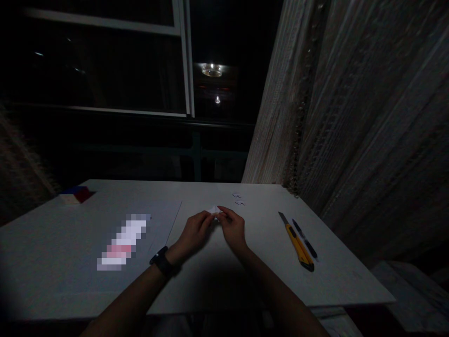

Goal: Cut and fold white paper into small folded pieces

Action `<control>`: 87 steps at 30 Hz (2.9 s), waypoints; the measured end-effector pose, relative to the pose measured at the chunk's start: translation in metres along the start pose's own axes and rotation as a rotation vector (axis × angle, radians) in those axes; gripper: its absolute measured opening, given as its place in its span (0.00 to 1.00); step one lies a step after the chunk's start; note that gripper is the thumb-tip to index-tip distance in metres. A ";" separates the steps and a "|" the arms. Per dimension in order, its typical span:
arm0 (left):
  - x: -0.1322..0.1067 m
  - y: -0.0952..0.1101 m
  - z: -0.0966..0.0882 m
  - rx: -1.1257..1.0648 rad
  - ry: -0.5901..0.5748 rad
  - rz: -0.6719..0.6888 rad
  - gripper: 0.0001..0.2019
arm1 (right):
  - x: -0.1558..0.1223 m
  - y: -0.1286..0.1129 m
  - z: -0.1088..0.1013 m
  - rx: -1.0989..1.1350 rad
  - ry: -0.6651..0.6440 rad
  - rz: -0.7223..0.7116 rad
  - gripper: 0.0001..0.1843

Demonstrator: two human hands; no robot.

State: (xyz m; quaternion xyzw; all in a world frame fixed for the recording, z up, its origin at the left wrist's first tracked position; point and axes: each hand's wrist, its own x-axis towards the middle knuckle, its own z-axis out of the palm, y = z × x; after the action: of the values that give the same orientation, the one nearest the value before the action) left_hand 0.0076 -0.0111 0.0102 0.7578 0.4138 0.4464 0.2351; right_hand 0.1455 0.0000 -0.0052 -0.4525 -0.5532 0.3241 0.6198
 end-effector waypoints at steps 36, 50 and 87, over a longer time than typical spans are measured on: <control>0.002 -0.015 0.009 -0.239 0.011 -0.152 0.25 | 0.005 -0.005 -0.003 0.110 -0.081 0.045 0.19; 0.006 -0.021 0.007 -0.244 0.060 -0.230 0.20 | 0.005 0.003 -0.001 0.096 0.004 0.081 0.19; 0.008 -0.028 0.004 -0.216 0.245 -0.355 0.24 | 0.001 0.010 0.001 -0.239 -0.126 0.026 0.19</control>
State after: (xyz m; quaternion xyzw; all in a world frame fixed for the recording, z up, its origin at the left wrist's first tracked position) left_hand 0.0012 0.0105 -0.0082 0.5839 0.5160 0.5281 0.3376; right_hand 0.1455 0.0047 -0.0143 -0.5092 -0.6197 0.2916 0.5212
